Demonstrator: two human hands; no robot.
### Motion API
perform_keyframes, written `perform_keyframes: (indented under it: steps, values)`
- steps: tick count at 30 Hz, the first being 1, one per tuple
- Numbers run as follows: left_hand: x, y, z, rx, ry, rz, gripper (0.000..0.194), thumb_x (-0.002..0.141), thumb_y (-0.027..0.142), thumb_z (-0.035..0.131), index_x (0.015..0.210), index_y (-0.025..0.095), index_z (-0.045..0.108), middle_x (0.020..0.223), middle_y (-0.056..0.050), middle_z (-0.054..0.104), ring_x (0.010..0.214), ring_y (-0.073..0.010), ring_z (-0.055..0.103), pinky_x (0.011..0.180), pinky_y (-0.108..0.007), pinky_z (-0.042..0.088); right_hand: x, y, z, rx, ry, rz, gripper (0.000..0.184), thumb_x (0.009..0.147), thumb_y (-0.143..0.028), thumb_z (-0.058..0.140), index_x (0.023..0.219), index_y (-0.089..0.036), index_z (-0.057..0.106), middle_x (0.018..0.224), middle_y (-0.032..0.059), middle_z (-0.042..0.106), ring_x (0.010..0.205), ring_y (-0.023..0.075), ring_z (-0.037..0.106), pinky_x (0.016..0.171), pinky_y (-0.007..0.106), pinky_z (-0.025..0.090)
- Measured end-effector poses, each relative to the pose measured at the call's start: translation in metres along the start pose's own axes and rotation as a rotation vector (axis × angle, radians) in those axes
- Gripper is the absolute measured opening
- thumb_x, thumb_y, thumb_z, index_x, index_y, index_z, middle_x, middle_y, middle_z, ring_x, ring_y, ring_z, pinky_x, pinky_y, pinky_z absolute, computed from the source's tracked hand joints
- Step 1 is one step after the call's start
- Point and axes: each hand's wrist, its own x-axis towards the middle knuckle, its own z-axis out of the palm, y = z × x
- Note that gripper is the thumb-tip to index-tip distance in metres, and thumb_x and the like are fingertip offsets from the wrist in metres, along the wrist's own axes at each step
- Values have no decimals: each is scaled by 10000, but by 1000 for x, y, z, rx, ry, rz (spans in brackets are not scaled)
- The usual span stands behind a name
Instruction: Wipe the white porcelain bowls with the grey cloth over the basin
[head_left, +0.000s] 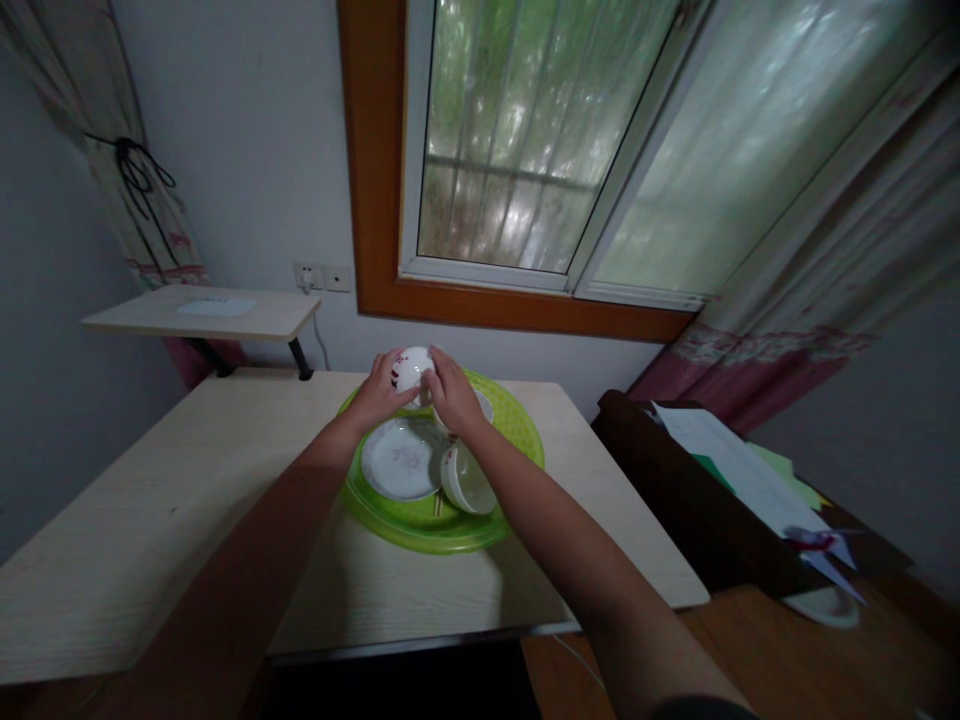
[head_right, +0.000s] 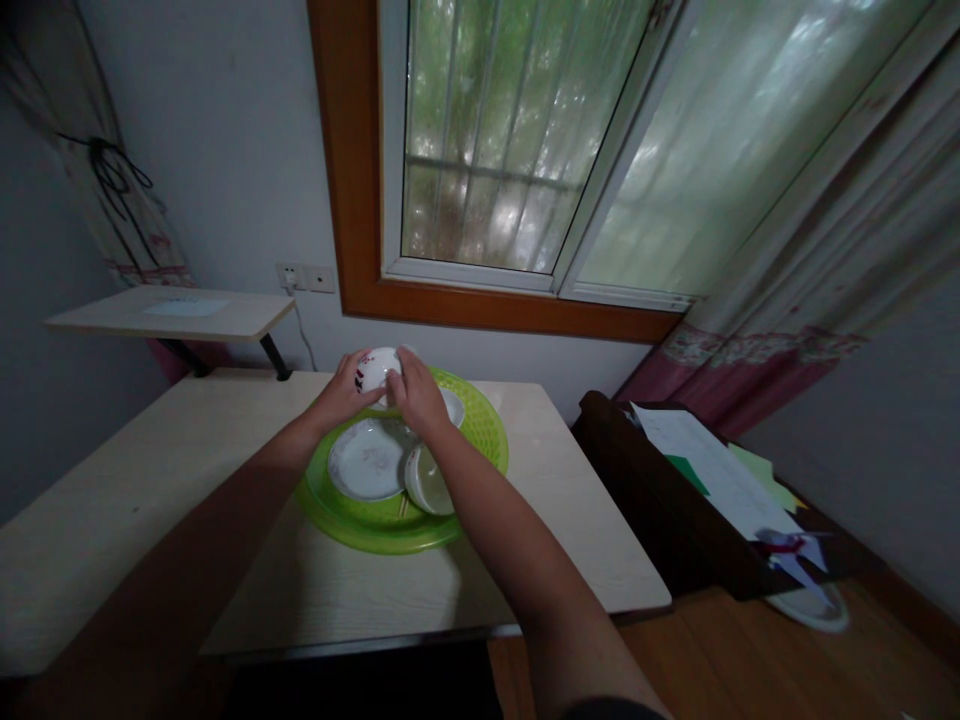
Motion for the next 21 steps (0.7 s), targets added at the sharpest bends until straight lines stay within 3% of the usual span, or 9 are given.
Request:
perform_keyframes:
  steps: [3,8,15,21]
  values:
    - [-1,0,0,4,1,0,774,763,351,758,1439,239,399,1321,-105,486,1200,-252,562,1071,-439,478,0,9,1,78,40,129,534,1061,-476,320,1435,-169,547,1431,156,614,1340,250,566,1175,456,410]
    - [-1,-2,2,-12,-4,7,820,752,355,759,1455,225,358,1396,-131,460,1199,-249,564,1067,-445,477,-2,10,0,63,52,131,540,1059,-486,334,1431,-160,549,1427,162,616,1340,251,570,1172,439,409]
    - [-1,2,2,16,-9,54,739,730,319,750,1381,176,430,1317,-149,542,1243,-289,555,1112,-482,445,-3,-9,-9,-56,-29,-143,488,1050,-391,406,1470,-169,520,1558,141,497,1494,234,401,1252,442,312]
    - [-1,2,2,44,-47,131,704,741,281,722,1366,196,408,1306,-137,546,1223,-275,580,1056,-457,494,0,-23,-10,-115,-101,-299,442,1040,-355,439,1435,-211,574,1527,96,543,1501,241,391,1255,497,302]
